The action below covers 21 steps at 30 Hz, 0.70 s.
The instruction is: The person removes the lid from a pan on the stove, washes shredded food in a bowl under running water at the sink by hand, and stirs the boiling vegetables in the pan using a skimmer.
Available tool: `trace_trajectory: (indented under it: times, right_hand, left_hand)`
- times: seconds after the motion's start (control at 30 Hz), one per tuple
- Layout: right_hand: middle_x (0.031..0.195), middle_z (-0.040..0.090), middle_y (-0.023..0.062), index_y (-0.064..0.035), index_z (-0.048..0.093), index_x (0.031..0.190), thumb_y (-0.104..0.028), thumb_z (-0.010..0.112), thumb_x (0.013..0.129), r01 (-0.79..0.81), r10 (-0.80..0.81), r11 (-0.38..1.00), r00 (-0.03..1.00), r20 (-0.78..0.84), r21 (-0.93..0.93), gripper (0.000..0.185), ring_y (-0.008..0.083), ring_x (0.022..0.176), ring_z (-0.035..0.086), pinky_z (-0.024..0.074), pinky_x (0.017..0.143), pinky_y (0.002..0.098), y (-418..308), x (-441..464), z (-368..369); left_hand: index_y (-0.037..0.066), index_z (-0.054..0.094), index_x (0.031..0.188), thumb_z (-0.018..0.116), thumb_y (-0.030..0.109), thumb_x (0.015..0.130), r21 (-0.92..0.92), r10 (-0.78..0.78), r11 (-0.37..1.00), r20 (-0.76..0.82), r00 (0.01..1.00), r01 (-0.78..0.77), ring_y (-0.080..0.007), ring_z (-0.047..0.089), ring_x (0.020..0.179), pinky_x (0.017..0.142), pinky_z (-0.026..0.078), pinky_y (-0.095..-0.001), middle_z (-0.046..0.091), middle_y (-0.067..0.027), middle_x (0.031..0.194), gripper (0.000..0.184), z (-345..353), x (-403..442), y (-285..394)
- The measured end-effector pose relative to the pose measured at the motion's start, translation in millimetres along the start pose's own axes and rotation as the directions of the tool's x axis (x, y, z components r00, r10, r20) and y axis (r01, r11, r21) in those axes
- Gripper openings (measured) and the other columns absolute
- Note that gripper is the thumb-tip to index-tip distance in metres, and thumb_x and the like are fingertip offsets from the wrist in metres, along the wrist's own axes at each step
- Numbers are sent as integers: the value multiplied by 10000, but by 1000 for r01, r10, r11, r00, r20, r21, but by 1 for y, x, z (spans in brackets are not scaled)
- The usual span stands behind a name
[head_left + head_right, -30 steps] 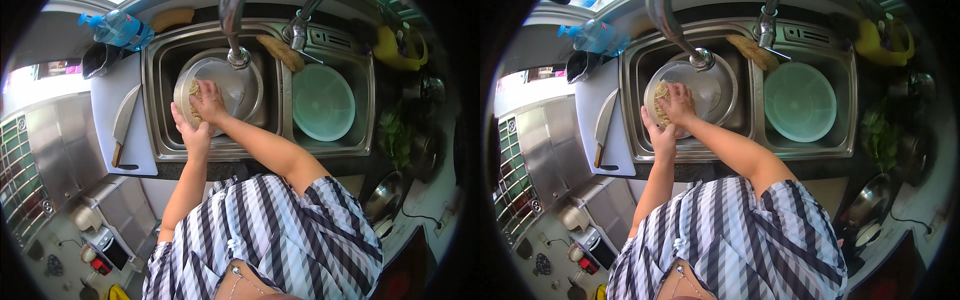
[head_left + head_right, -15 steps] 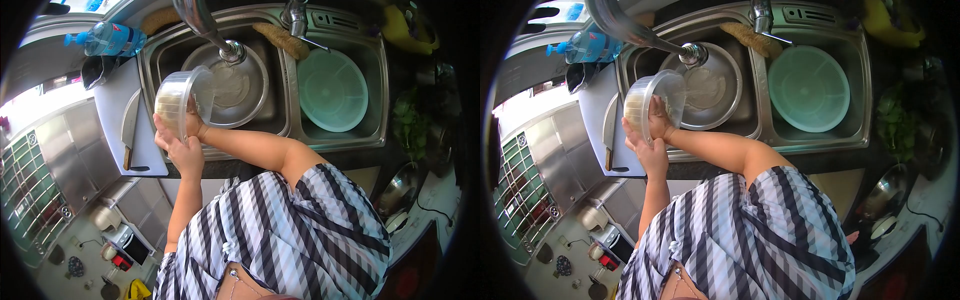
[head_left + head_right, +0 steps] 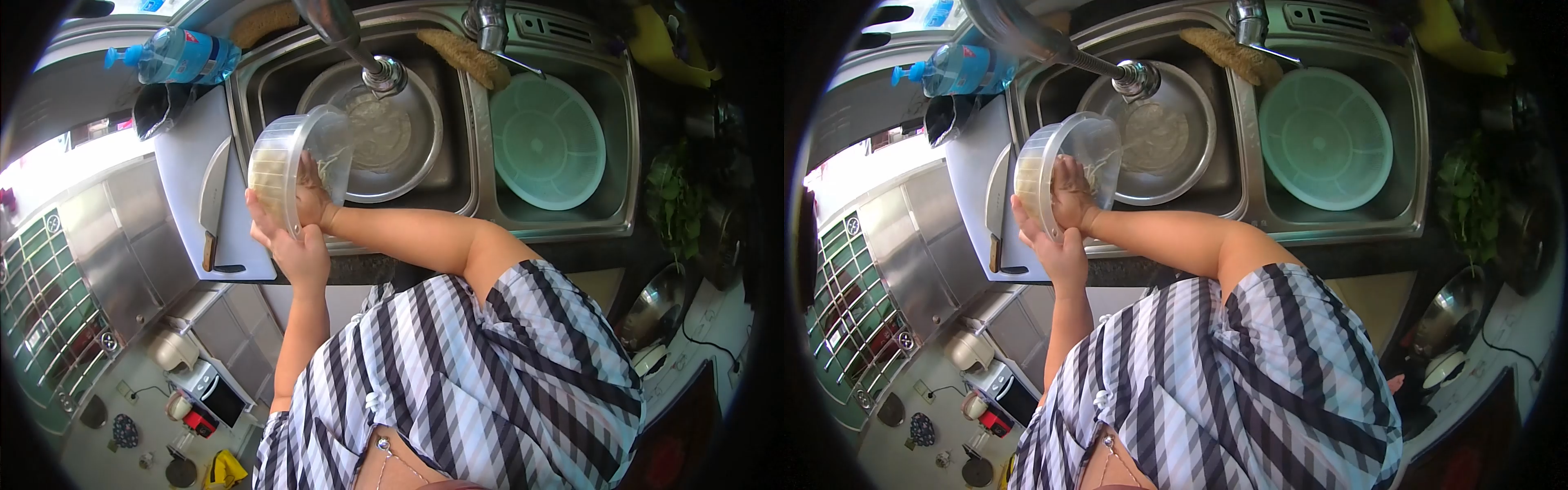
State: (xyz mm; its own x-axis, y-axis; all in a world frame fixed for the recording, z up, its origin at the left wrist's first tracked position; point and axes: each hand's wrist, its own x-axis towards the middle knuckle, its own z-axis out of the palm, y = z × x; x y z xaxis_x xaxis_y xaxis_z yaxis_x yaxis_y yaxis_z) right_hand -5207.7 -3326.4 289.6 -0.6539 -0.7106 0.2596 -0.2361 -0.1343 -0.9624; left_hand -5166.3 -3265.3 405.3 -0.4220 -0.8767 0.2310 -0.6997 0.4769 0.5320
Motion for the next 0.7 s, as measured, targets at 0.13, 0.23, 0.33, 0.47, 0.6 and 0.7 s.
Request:
trace_trajectory:
  times: [0.13,0.23,0.33,0.47,0.6,0.7]
  right_hand:
    - [1265,354,148,-140,368,1323,-369,568,786,-192,304,928,885,353,-318,617,346,1230,310,218,1046,512,-21,14,-33]
    - [1261,417,157,-126,423,1302,-303,609,771,-105,303,874,881,364,-474,590,331,1188,395,308,998,497,-29,28,-60]
    - [1078,582,129,-88,527,1192,-234,604,816,33,-3,985,984,178,-167,411,290,1014,565,463,852,431,10,41,-92]
    - [890,631,96,-24,562,997,-136,505,904,-577,694,499,713,101,647,157,208,796,638,555,639,299,21,91,-159]
    - [793,606,51,-103,583,993,-137,504,884,-529,670,182,683,289,829,139,154,599,578,447,427,293,54,110,-182]
    - [679,553,10,-131,587,940,-160,549,861,-515,580,143,735,351,845,92,97,505,467,294,376,265,93,113,-177]
  left_hand:
    - [141,118,1447,428,-130,663,-757,-266,566,206,942,326,-353,501,1125,803,538,-357,348,-196,1324,885,19,12,-45]
    - [184,158,1408,407,-159,671,-817,-358,185,462,812,546,-338,596,1014,626,616,-429,429,-165,1286,850,23,15,-66]
    - [210,175,1399,396,-153,672,-777,-364,89,557,747,623,-344,609,990,575,617,-425,446,-171,1272,842,25,20,-64]
    - [218,198,1383,373,-149,672,-795,-337,109,535,775,597,-349,608,997,561,617,-407,462,-174,1256,820,35,22,-72]
    - [226,167,1389,375,-143,684,-756,-358,113,574,736,645,-340,605,992,570,612,-410,425,-176,1283,823,29,3,-58]
    - [222,100,1415,389,-137,690,-736,-373,119,589,717,666,-340,598,997,581,611,-413,394,-180,1307,859,29,-2,-61]
